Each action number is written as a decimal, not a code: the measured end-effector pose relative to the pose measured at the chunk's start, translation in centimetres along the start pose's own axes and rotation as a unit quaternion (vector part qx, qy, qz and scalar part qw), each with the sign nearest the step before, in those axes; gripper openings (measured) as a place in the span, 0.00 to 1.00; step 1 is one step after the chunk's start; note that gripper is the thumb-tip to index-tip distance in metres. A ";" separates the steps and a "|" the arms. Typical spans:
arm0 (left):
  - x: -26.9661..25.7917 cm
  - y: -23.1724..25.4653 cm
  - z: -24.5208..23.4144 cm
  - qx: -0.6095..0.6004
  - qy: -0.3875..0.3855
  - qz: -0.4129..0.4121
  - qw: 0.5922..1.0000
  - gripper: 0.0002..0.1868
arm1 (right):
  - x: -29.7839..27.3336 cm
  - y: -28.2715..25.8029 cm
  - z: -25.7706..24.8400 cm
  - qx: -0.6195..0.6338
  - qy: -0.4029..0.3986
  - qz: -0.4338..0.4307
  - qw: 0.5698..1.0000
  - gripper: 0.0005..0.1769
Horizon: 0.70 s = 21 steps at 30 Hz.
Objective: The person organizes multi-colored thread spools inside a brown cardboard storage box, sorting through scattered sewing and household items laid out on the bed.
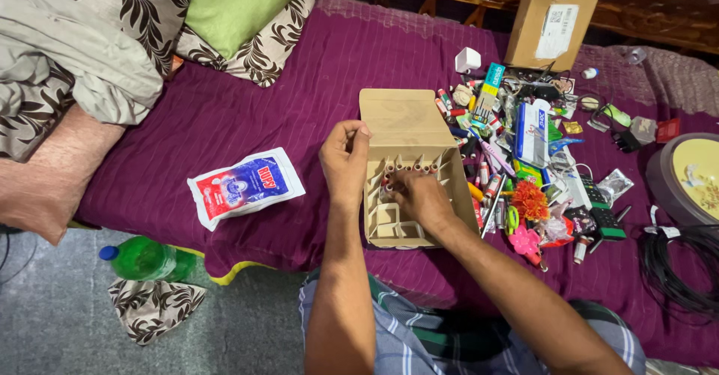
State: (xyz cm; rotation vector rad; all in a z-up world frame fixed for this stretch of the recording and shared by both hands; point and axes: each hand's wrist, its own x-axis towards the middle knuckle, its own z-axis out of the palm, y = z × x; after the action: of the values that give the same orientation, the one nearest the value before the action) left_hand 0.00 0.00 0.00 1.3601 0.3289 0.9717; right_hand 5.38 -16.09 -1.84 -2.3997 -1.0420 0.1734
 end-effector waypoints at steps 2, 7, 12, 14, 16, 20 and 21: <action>0.0 0.1 0.0 -0.003 0.001 0.002 1.000 0.03 | 0.0 0.2 0.0 -0.004 -0.001 0.001 1.000 0.15; -0.1 0.4 0.0 -0.006 0.002 0.005 1.000 0.03 | 0.0 1.0 0.7 0.070 0.014 -0.022 0.997 0.12; 0.0 0.4 0.0 0.006 0.000 0.004 1.000 0.03 | 0.1 0.8 0.4 0.096 0.004 -0.010 0.995 0.10; 0.0 0.3 0.0 0.011 0.001 0.005 1.000 0.03 | -0.2 0.5 -0.5 0.093 0.006 -0.006 0.996 0.12; 0.1 0.2 0.0 0.016 0.001 0.010 1.000 0.03 | -0.4 0.3 -1.5 0.104 0.002 -0.004 0.995 0.12; 0.1 0.0 0.1 0.032 0.001 0.015 0.999 0.04 | -1.1 2.0 -3.5 0.150 0.018 -0.038 0.988 0.13; 0.0 0.0 0.1 0.037 0.004 0.014 0.999 0.04 | -1.5 2.9 -4.1 0.159 0.030 -0.056 0.985 0.13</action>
State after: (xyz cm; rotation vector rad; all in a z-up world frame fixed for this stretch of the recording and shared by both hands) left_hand 0.13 -0.06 0.04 1.4309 0.3559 0.9973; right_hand 7.52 -20.47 0.11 -2.0427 -1.0332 0.2091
